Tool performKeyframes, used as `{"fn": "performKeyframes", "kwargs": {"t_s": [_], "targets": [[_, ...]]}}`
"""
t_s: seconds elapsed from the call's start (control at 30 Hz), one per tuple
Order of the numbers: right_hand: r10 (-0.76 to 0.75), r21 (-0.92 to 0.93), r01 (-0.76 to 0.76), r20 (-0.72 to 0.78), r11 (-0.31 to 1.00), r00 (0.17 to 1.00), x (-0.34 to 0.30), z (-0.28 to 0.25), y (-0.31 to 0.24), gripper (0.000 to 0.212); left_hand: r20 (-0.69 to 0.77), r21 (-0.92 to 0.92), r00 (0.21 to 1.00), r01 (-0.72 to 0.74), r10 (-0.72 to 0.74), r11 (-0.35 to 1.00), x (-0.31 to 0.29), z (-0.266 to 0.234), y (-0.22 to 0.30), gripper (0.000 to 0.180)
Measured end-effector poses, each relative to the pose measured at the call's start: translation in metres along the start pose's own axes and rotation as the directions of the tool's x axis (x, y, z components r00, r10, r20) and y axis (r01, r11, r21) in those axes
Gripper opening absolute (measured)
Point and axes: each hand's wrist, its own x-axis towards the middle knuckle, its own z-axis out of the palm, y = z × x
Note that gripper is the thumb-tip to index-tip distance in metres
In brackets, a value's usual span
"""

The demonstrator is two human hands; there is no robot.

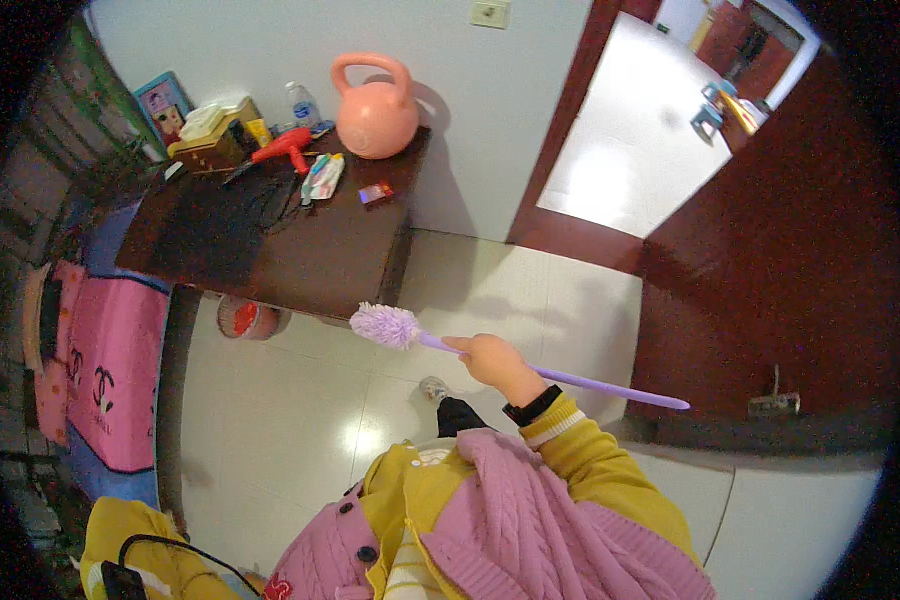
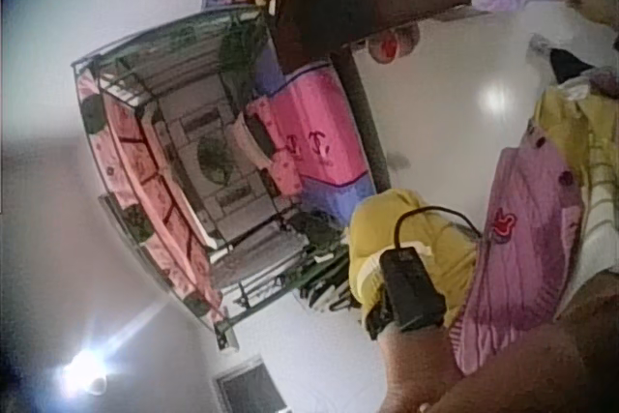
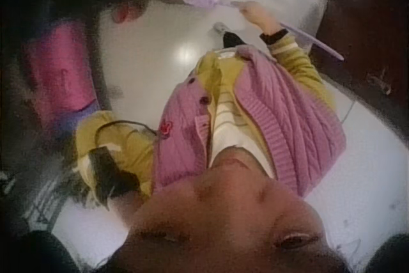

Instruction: The person uses a purple feather duster to wipe a white wardrobe, then moves to a wooden dresser. They dust the dresser surface, a pink kettlebell, and a red hairdryer, then continue dusting the dresser top and edges.

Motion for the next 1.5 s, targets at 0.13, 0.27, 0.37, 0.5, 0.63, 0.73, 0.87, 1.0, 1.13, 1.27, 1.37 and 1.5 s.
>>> {"fn": "performKeyframes", "kwargs": {"t_s": [0.13, 0.27, 0.37, 0.5, 0.63, 0.73, 0.87, 1.0, 1.13, 1.27, 1.37, 1.5], "targets": [[-0.001, -0.042, 0.002, 0.031, 0.999, 1.0, 0.066, -0.004, 0.006, 0.042, 0.027, 0.087, 0.999, -0.022, 0.02, 0.996, 0.001, 0.017, -0.034, 0.034], [0.129, -0.134, -0.131, -0.021, 0.982, 0.991, 0.116, -0.021, 0.03, 0.047, 0.034, 0.148, 0.999, -0.024, 0.019, 0.989, 0.001, 0.036, -0.07, 0.034], [0.219, -0.185, -0.234, -0.099, 0.954, 0.971, 0.149, -0.03, 0.047, 0.047, 0.037, 0.207, 0.999, -0.027, 0.02, 0.978, 0.002, 0.044, -0.093, 0.034], [0.281, -0.228, -0.301, -0.116, 0.926, 0.953, 0.202, -0.034, 0.07, 0.048, 0.055, 0.284, 0.998, -0.038, 0.024, 0.958, 0.003, 0.05, -0.114, 0.035], [0.183, -0.233, -0.212, -0.14, 0.949, 0.973, 0.257, -0.028, 0.078, 0.049, 0.072, 0.379, 0.997, -0.065, 0.041, 0.923, 0.008, 0.052, -0.126, 0.035], [0.1, -0.206, -0.134, -0.168, 0.969, 0.981, 0.292, -0.024, 0.076, 0.048, 0.079, 0.434, 0.996, -0.074, 0.044, 0.898, 0.011, 0.051, -0.135, 0.035], [0.082, -0.149, -0.101, -0.126, 0.984, 0.989, 0.307, -0.016, 0.071, 0.047, 0.081, 0.497, 0.995, -0.084, 0.051, 0.864, 0.014, 0.045, -0.145, 0.035], [0.011, -0.162, -0.008, 0.02, 0.987, 1.0, 0.281, 0.009, 0.061, 0.047, 0.044, 0.565, 0.997, -0.078, 0.065, 0.821, 0.01, 0.027, -0.159, 0.036], [-0.239, -0.118, 0.264, 0.196, 0.957, 0.951, 0.257, 0.028, 0.044, 0.049, -0.05, 0.664, 0.998, 0.01, 0.032, 0.748, -0.002, -0.009, -0.175, 0.036], [-0.037, -0.153, 0.053, 0.108, 0.987, 0.994, 0.271, 0.023, 0.032, 0.049, -0.199, 0.731, 0.949, 0.309, -0.243, 0.609, -0.051, -0.068, -0.207, 0.036], [0.081, -0.187, -0.085, -0.034, 0.979, 0.996, 0.287, 0.026, 0.014, 0.049, -0.103, 0.704, 0.784, 0.492, -0.612, 0.512, -0.112, -0.113, -0.239, 0.025], [-0.198, -0.125, 0.203, 0.057, 0.971, 0.979, 0.301, 0.045, -0.017, 0.05, -0.029, 0.724, 0.385, 0.644, -0.922, 0.246, -0.212, -0.15, -0.279, 0.025]]}}
